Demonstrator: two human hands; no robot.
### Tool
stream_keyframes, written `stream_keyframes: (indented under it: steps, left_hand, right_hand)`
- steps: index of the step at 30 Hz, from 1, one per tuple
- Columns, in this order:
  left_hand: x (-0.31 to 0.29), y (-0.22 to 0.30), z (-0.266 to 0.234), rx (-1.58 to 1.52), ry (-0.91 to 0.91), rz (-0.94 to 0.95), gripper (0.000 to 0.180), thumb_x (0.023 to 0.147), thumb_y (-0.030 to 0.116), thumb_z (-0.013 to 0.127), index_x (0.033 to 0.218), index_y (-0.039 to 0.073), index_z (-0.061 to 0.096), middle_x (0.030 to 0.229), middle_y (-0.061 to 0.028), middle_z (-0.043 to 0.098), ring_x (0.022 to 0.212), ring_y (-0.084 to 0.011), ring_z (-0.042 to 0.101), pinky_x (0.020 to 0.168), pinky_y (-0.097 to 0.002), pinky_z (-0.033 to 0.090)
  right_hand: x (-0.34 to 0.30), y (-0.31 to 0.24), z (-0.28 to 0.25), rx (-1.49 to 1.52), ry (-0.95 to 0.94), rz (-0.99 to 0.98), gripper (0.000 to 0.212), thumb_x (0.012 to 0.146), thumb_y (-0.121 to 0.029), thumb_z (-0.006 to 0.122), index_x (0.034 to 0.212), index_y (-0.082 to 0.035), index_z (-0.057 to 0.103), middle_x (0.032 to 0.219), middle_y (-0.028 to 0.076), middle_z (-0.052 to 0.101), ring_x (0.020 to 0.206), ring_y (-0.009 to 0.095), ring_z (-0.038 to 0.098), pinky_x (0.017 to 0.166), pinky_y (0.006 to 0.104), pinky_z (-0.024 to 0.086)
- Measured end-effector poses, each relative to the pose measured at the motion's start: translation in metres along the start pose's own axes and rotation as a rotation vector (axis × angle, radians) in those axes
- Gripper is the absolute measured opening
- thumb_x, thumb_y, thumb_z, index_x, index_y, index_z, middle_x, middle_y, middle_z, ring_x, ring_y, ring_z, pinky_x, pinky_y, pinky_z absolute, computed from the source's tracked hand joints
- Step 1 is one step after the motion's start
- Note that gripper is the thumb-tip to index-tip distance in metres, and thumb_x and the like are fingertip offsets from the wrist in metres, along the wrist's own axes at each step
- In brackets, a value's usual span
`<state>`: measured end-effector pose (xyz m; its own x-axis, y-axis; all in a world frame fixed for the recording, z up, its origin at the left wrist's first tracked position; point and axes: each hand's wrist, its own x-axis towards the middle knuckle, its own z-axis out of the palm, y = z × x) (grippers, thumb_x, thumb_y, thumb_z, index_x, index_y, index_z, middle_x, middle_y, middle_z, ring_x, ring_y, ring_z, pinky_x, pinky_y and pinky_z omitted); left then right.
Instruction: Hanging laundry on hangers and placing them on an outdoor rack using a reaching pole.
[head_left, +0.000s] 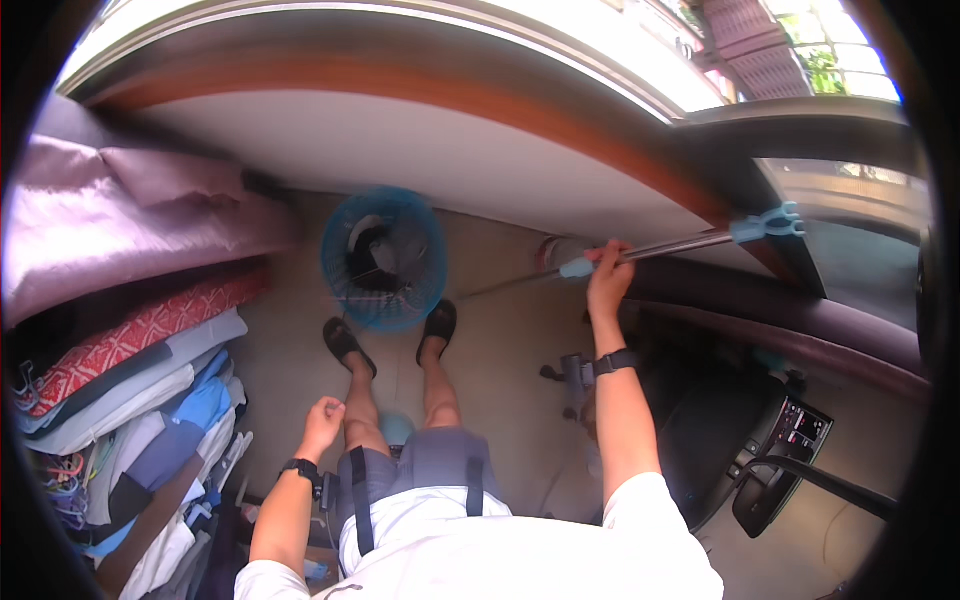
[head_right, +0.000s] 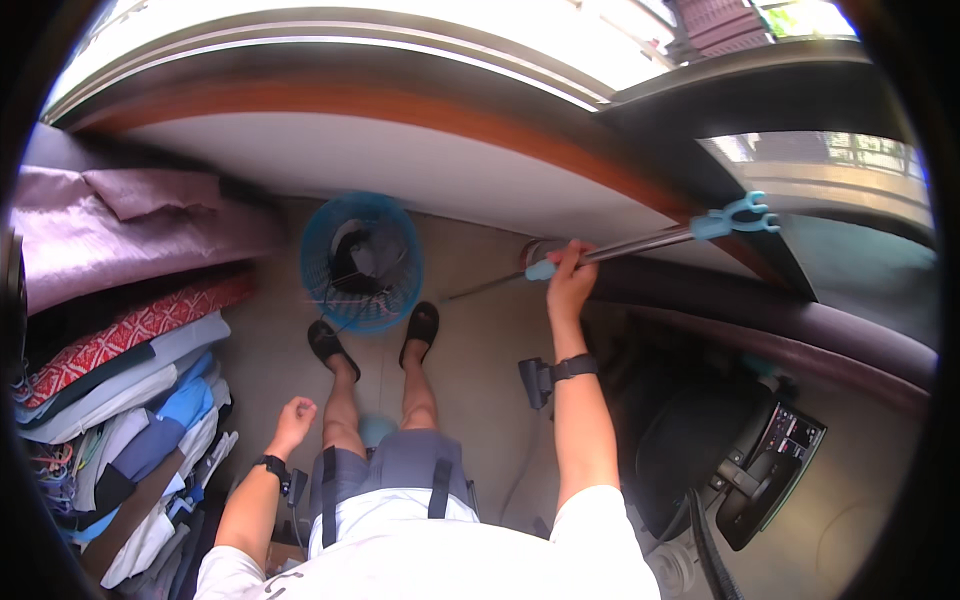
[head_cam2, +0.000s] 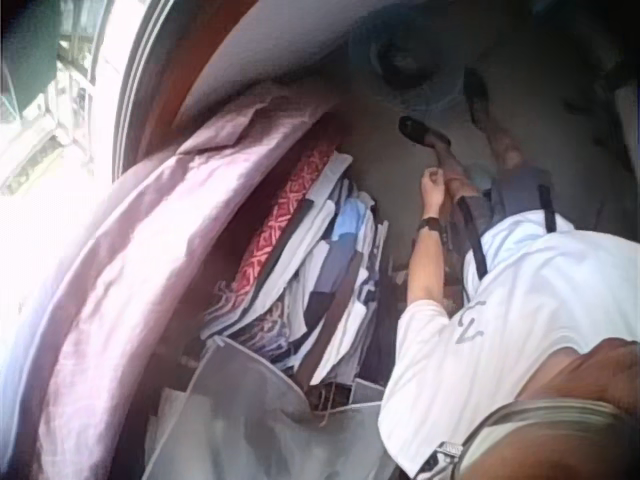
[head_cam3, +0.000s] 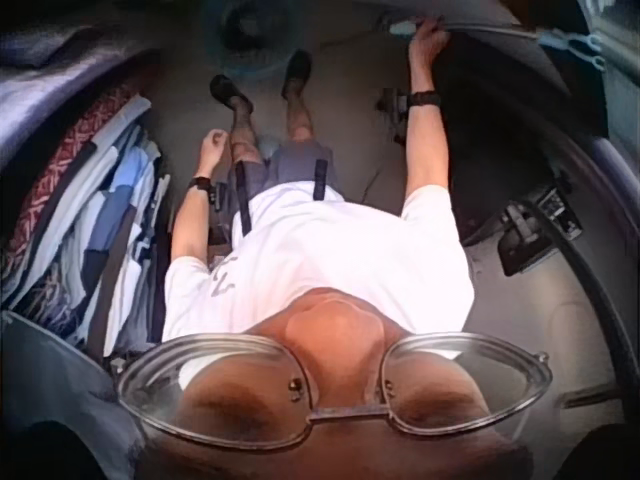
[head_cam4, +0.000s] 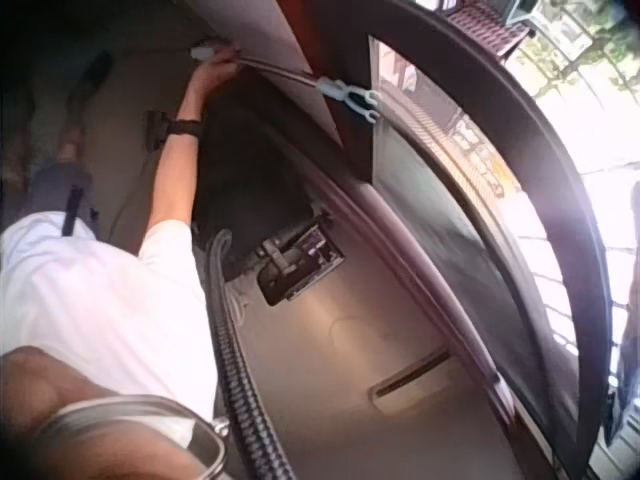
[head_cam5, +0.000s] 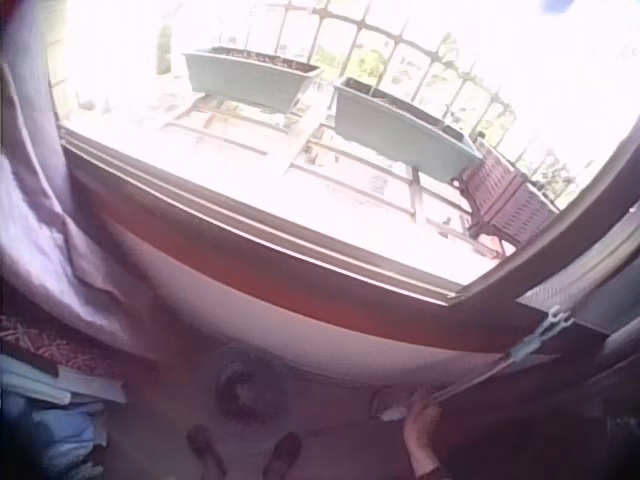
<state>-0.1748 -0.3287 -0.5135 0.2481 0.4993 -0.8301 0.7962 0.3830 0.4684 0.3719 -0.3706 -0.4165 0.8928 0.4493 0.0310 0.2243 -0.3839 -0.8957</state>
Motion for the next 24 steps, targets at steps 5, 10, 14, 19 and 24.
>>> stream_keyframes:
  steps: [5,10,14,19,24]
  left_hand:
    - [0.009,0.01,0.004,-0.039,0.02,0.076,0.024,0.086,0.022,0.061,0.1,0.003,0.06,0.077,-0.0107,0.065,0.072,-0.0187,0.063,0.066,-0.0322,0.049]
    - [0.022,0.013,0.03,-0.167,-0.001,0.058,0.023,0.086,0.02,0.062,0.101,0.003,0.059,0.079,-0.0106,0.065,0.073,-0.0184,0.062,0.067,-0.0316,0.05]
    - [0.027,0.017,0.054,-0.243,-0.037,0.054,0.024,0.086,0.02,0.062,0.103,0.003,0.058,0.079,-0.0085,0.064,0.073,-0.0158,0.061,0.065,-0.0289,0.049]
    - [0.019,0.027,0.071,-0.327,-0.038,0.124,0.022,0.088,0.016,0.06,0.106,0.004,0.057,0.078,-0.0077,0.064,0.068,-0.0144,0.06,0.06,-0.0265,0.047]
    - [0.003,0.051,0.071,-0.345,-0.121,0.338,0.022,0.088,0.014,0.059,0.108,0.005,0.058,0.081,-0.009,0.065,0.068,-0.0148,0.061,0.06,-0.0266,0.047]
  right_hand:
    - [-0.015,0.013,-0.013,0.012,-0.031,-0.004,0.065,0.085,-0.017,0.068,0.135,-0.007,0.027,0.117,0.016,0.052,0.107,0.021,0.051,0.093,0.0327,0.042]
    - [-0.03,0.024,-0.006,0.105,-0.097,-0.054,0.07,0.087,-0.013,0.064,0.14,-0.007,0.019,0.128,0.02,0.046,0.117,0.025,0.047,0.102,0.036,0.035]
    - [-0.046,0.043,0.003,-0.032,0.164,-0.293,0.068,0.086,-0.009,0.064,0.138,-0.002,0.02,0.127,0.021,0.046,0.115,0.027,0.048,0.1,0.0374,0.037]
    - [-0.146,0.043,0.05,-0.238,0.048,-0.219,0.031,0.086,-0.006,0.059,0.111,0.001,0.042,0.102,0.011,0.047,0.092,0.024,0.05,0.083,0.0348,0.043]
    - [-0.195,0.131,0.172,-0.311,-1.037,-0.175,0.022,0.078,-0.009,0.065,0.099,-0.003,0.061,0.099,0.017,0.062,0.093,0.037,0.058,0.081,0.04,0.047]
